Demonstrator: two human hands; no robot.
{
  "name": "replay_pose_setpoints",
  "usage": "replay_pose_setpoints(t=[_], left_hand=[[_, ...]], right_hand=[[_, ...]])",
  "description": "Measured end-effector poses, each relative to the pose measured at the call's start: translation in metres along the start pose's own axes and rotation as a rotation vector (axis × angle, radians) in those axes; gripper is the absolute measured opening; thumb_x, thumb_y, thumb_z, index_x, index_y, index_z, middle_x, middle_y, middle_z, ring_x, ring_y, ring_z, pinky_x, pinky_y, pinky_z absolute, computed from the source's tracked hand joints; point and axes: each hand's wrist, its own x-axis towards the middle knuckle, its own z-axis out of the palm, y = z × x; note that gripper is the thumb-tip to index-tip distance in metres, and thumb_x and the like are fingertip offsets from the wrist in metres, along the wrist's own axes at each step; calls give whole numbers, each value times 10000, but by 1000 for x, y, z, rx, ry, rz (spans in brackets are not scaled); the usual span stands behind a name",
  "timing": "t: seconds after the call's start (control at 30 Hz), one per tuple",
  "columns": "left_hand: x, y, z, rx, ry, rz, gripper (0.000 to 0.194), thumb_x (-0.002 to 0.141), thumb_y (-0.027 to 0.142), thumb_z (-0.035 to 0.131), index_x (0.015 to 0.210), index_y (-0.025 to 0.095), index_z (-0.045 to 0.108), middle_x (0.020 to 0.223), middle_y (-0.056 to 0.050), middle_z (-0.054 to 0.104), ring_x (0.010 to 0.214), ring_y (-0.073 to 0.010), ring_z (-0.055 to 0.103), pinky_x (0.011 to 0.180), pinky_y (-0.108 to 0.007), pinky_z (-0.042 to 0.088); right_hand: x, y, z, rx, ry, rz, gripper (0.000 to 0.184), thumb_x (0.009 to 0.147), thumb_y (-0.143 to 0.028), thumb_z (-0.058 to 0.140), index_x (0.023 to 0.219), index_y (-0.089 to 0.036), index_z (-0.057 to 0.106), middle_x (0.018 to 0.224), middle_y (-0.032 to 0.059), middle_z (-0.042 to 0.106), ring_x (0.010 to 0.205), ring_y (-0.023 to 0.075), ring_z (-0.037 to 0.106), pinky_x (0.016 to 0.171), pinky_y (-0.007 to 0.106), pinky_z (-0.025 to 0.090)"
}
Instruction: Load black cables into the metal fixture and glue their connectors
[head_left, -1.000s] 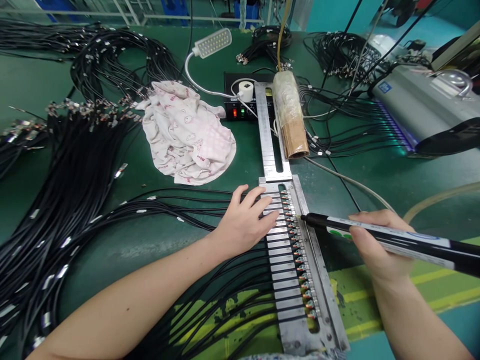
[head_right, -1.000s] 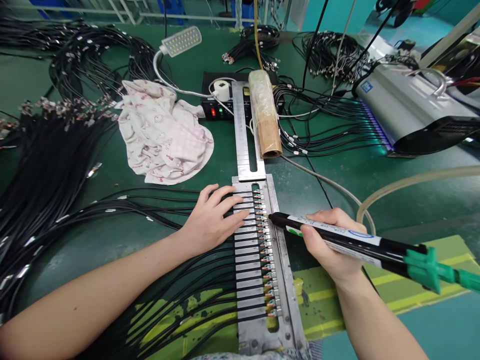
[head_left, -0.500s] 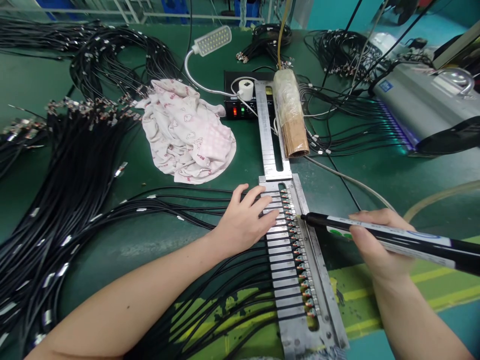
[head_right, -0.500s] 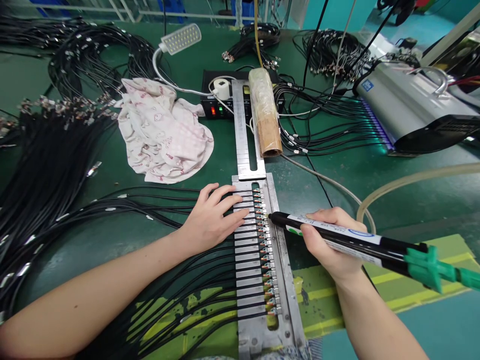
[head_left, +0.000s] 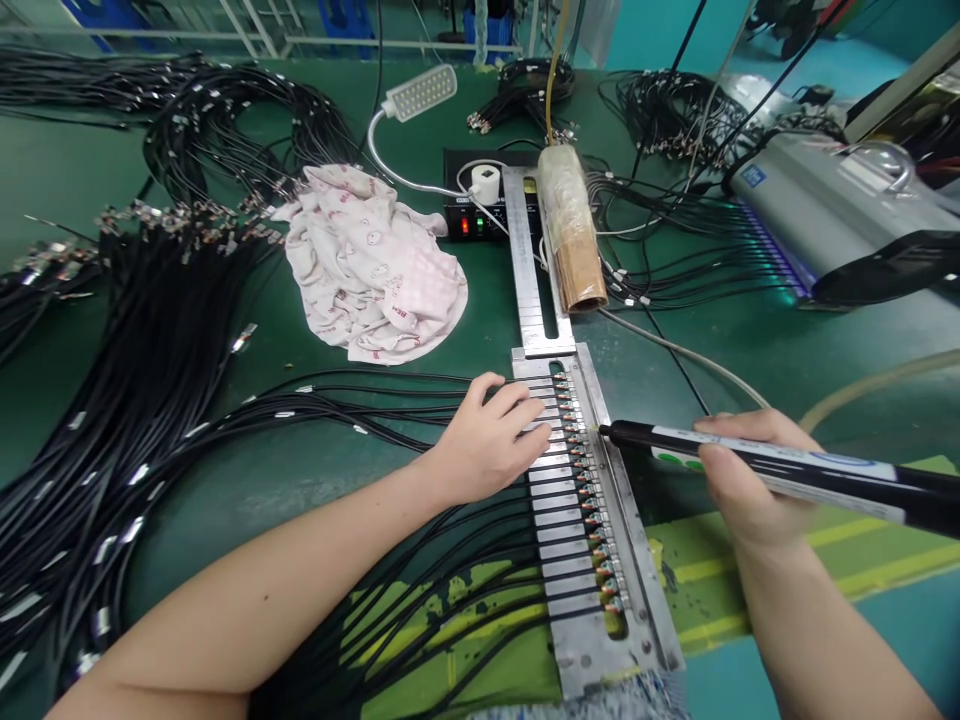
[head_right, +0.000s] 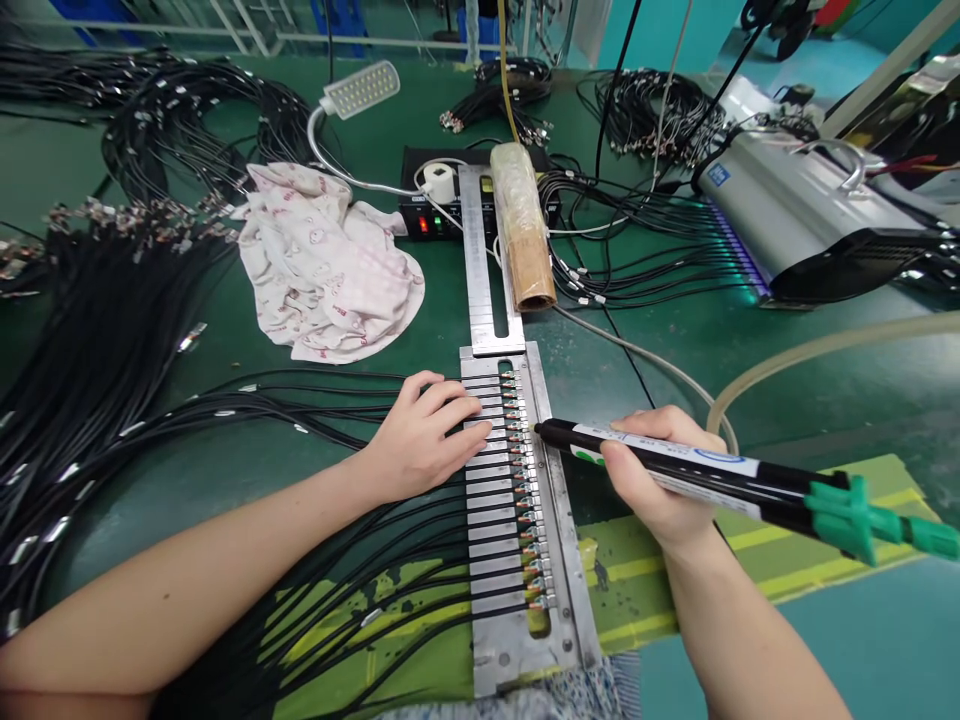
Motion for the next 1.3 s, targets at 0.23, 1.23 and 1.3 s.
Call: replay_pose_setpoints(t=[0.23, 1.23, 1.3], left_hand=[[2, 1, -1, 20, -6, 28, 167, 887, 242, 472, 786, 177, 589, 797, -40, 609, 796, -187, 472, 738, -365, 328], [0, 0, 2, -4, -38, 18, 158, 888, 226, 470, 804, 169, 591, 816, -42, 609, 840, -200, 484, 740, -367, 337], [0, 0, 2, -2, -41, 20, 158, 888, 227, 468, 808, 169, 591, 818, -42, 609, 839, -200, 484, 740, -368, 339]], right_hand=[[4, -6, 3, -27, -54, -118, 95, 654, -202, 689, 733, -241, 654, 650, -30, 652, 527, 136, 590, 467, 252, 469], [3, -7, 1, 15, -87, -85, 95, 647, -190, 690, 726, -232, 657, 641, -21, 654, 507, 142, 587, 441, 260, 460], [3, -8, 1, 24, -89, -92, 96, 646, -187, 689, 725, -231, 656, 637, -17, 653, 503, 144, 584, 441, 264, 461]])
